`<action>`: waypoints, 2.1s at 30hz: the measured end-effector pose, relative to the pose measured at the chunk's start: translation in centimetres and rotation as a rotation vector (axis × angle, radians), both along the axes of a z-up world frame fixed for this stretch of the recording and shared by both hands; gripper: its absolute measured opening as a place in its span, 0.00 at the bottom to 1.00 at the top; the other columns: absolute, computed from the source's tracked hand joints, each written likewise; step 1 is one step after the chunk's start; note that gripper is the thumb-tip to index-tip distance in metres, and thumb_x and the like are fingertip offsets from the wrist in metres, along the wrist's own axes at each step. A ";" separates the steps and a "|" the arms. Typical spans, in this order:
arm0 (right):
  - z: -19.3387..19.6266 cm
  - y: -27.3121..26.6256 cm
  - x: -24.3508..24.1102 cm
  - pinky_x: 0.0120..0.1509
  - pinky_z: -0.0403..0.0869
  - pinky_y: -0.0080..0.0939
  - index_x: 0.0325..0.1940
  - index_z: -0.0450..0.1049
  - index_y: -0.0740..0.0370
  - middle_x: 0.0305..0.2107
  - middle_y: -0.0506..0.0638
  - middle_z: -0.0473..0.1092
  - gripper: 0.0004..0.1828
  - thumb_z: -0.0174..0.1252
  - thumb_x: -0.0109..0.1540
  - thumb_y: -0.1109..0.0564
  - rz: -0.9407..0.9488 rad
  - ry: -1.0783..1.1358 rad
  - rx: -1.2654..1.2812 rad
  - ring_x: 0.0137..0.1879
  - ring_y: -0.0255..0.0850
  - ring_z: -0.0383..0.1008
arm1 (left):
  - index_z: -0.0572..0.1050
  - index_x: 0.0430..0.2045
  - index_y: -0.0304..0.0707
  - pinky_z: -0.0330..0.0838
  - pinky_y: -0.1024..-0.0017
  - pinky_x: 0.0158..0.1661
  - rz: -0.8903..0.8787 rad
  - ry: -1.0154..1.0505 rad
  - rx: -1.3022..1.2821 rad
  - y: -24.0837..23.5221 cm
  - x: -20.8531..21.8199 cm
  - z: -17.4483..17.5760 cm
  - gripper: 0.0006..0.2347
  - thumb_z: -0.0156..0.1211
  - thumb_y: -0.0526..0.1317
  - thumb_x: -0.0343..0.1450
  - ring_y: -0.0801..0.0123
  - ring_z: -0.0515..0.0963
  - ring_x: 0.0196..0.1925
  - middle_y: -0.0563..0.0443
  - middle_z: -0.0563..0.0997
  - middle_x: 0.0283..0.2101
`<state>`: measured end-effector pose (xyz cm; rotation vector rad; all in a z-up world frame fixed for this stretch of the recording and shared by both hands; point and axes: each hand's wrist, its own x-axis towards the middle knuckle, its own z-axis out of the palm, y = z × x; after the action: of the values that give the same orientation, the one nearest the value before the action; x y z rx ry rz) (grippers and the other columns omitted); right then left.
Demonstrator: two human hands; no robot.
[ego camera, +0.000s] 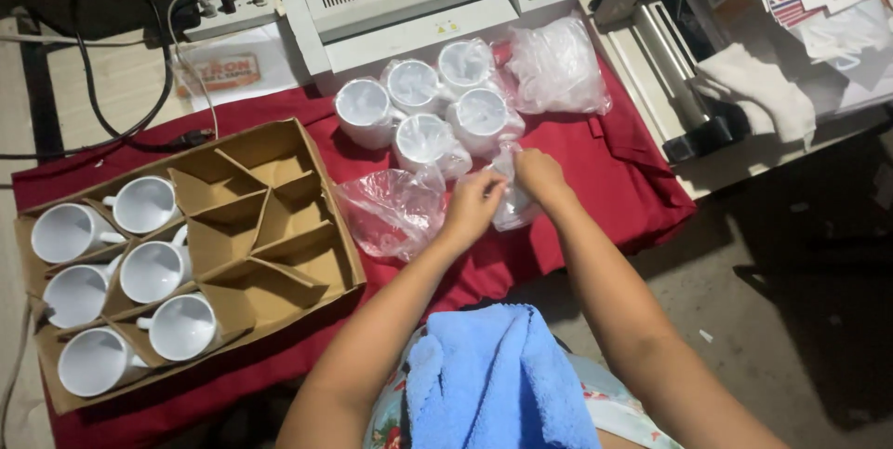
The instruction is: Unpacking white ceramic mugs from plastic bags and organizing them into a cardboard divider box.
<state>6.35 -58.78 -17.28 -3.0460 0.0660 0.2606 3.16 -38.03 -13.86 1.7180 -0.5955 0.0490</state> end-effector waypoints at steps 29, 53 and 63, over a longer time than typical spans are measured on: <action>11.8 -0.6 -7.7 0.52 0.74 0.55 0.53 0.74 0.67 0.49 0.66 0.70 0.25 0.65 0.52 0.61 0.249 -0.296 0.441 0.52 0.64 0.73 | 0.82 0.21 0.46 0.68 0.55 0.41 0.029 -0.450 0.986 -5.2 3.4 -2.2 0.06 0.58 0.36 0.66 0.59 0.83 0.35 0.49 0.84 0.26; 1.9 -1.2 0.5 0.52 0.74 0.64 0.48 0.79 0.57 0.40 0.65 0.77 0.20 0.58 0.63 0.42 -0.005 0.102 0.138 0.47 0.64 0.78 | 0.78 0.52 0.42 0.40 0.24 0.61 0.402 -0.472 1.015 15.4 0.9 2.5 0.23 0.57 0.33 0.60 0.38 0.58 0.71 0.33 0.67 0.67; 0.1 2.2 -0.2 0.45 0.75 0.59 0.42 0.79 0.66 0.33 0.67 0.76 0.19 0.61 0.60 0.46 0.226 0.013 0.435 0.41 0.62 0.78 | 0.79 0.45 0.38 0.78 0.58 0.45 0.597 -0.224 0.443 20.6 0.5 11.8 0.12 0.62 0.30 0.68 0.51 0.85 0.42 0.42 0.85 0.41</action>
<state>6.14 -56.58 -17.16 -2.6155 -0.2959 0.2684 3.70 -17.39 -2.04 2.2939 -0.2403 0.5735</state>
